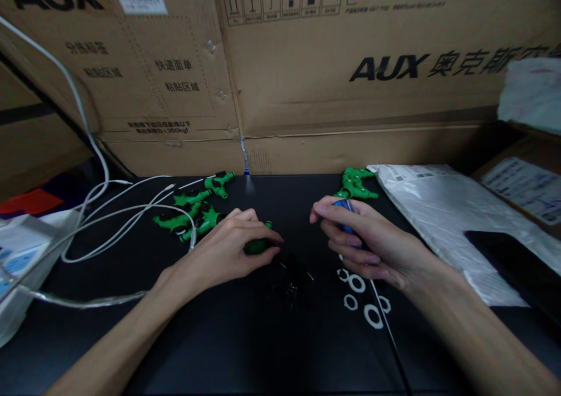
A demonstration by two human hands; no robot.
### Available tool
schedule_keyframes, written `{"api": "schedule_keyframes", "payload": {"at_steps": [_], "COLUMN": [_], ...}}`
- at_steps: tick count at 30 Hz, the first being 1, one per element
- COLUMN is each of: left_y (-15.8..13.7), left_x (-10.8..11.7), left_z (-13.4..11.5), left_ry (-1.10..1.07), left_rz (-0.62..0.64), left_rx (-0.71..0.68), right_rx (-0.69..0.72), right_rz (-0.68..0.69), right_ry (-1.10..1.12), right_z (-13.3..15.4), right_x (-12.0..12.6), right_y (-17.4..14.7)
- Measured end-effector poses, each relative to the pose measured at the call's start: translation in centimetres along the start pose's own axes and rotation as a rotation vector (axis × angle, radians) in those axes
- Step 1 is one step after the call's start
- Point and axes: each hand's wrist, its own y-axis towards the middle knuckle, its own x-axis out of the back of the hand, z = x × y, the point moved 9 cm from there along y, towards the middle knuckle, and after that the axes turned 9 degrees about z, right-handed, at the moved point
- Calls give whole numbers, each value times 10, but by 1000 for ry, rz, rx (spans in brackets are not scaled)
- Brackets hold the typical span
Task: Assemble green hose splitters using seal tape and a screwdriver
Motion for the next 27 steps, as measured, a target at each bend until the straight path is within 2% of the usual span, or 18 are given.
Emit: {"api": "schedule_keyframes", "payload": {"at_steps": [4,8,12,19,23,27], "left_y": [-2,-5,-7,-8,-9,-10], "left_x": [-5,0,-3,-10,-3,8], "left_z": [-10,-14,-19,-29,-25,-8], "left_ry": [-14,80,148,76,31,43], "left_rz": [60,52,99,123,10,-182], "left_rx": [-18,13,-15,-86,-107,-97], "right_rx": [-8,-16,-27,-11,40,234], "right_rz": [3,5,2,7,8,-89], "right_ry": [-3,-4,-10,-4,13,10], "right_z": [-2,-1,-1,-1,8,51], "right_x": [0,-1,-2,-1,-1,13], "right_y": [-1,1,1,-1,-4,-26]}}
